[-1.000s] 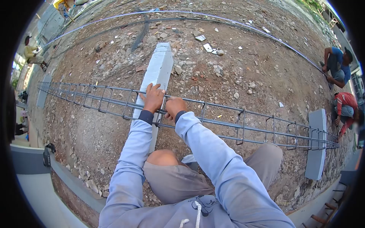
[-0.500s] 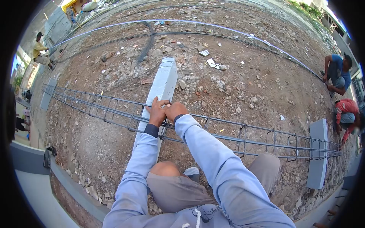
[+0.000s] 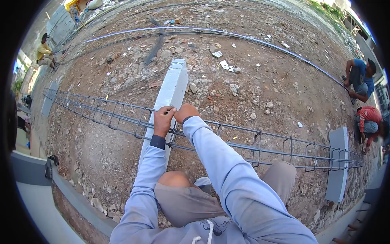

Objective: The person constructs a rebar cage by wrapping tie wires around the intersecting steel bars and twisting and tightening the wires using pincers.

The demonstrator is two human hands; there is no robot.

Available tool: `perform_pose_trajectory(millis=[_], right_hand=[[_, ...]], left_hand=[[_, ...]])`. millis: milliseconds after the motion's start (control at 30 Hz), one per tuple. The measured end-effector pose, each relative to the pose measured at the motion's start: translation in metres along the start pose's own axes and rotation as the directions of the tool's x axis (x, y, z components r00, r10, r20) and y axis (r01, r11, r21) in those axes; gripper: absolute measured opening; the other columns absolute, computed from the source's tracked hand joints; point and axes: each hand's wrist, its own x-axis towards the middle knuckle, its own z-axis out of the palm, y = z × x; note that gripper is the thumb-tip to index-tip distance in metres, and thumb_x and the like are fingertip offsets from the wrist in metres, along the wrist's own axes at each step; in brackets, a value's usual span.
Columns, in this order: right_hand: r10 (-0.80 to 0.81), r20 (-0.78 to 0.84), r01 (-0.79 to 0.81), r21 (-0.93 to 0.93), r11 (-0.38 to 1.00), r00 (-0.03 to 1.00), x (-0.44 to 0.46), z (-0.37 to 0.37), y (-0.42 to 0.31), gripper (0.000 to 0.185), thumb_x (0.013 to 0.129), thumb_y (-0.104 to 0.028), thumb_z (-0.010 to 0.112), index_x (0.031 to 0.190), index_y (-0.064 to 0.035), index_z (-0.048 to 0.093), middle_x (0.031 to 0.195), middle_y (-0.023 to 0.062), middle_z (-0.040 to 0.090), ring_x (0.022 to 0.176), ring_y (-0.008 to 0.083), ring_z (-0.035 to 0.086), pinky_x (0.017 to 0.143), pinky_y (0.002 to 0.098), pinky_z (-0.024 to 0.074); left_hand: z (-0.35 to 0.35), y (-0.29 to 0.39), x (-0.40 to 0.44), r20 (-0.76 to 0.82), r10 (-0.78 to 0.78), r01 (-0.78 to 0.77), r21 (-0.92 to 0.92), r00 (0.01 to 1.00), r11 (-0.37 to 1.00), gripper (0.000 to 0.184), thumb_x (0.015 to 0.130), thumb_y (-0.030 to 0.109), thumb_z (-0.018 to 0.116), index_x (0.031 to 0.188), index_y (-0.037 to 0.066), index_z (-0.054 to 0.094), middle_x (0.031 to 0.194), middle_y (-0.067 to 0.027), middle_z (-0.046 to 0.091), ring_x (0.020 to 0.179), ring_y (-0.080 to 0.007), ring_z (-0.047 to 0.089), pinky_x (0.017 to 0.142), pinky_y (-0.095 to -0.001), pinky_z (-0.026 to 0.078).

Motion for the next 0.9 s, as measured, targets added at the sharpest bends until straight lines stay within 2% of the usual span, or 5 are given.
perform_pose_trajectory(millis=[233,333,533,833,900], right_hand=[[-0.038,0.108,0.045,-0.061,0.997,0.993,-0.015,-0.034,-0.019,0.042,0.079,-0.036,0.063,0.1,-0.0001,0.068,0.105,0.0215,0.066,0.099,0.0357,0.063,0.087,0.0404,0.0504],[-0.124,0.288,0.181,-0.178,0.967,0.949,0.007,-0.034,-0.013,0.039,0.078,-0.035,0.065,0.099,-0.0017,0.069,0.103,0.0204,0.066,0.098,0.0357,0.063,0.086,0.0401,0.0507],[-0.222,0.127,0.25,-0.283,0.926,0.967,0.004,-0.025,-0.009,0.035,0.076,-0.03,0.065,0.099,-0.0042,0.07,0.099,0.0201,0.067,0.092,0.0342,0.065,0.082,0.0422,0.0525],[-0.383,0.08,0.391,-0.156,0.907,0.92,0.007,-0.016,0.011,0.027,0.074,-0.019,0.06,0.097,-0.0173,0.072,0.093,0.0154,0.069,0.089,0.0332,0.066,0.079,0.0433,0.0531],[-0.396,0.075,0.403,-0.191,0.895,0.915,0.006,-0.014,0.013,0.028,0.074,-0.019,0.06,0.099,-0.0184,0.072,0.094,0.0151,0.069,0.088,0.0332,0.066,0.079,0.0431,0.0531]], left_hand=[[-0.016,0.007,-0.004,0.055,0.126,-0.127,0.015,0.991,0.992,0.018,0.08,0.017,0.069,0.087,0.001,0.07,0.084,-0.0093,0.069,0.076,-0.0173,0.063,0.074,-0.0292,0.048],[-0.026,0.001,-0.002,0.131,0.178,-0.182,0.023,0.975,0.983,0.017,0.08,0.016,0.068,0.085,0.001,0.07,0.082,-0.0093,0.069,0.074,-0.0182,0.063,0.07,-0.0296,0.049],[-0.025,0.001,-0.004,0.031,0.326,-0.327,0.103,0.945,0.939,0.015,0.079,0.015,0.069,0.083,0.001,0.069,0.077,-0.0112,0.068,0.069,-0.0201,0.063,0.065,-0.0321,0.049],[-0.013,0.001,-0.003,-0.066,0.193,-0.182,0.14,0.979,0.973,0.015,0.076,0.014,0.071,0.083,0.001,0.068,0.078,-0.0122,0.067,0.071,-0.0219,0.064,0.063,-0.0326,0.049],[-0.008,0.003,-0.004,-0.113,0.127,-0.112,0.133,0.985,0.985,0.016,0.077,0.017,0.071,0.083,0.003,0.068,0.078,-0.0114,0.067,0.07,-0.0222,0.064,0.071,-0.0329,0.048]])
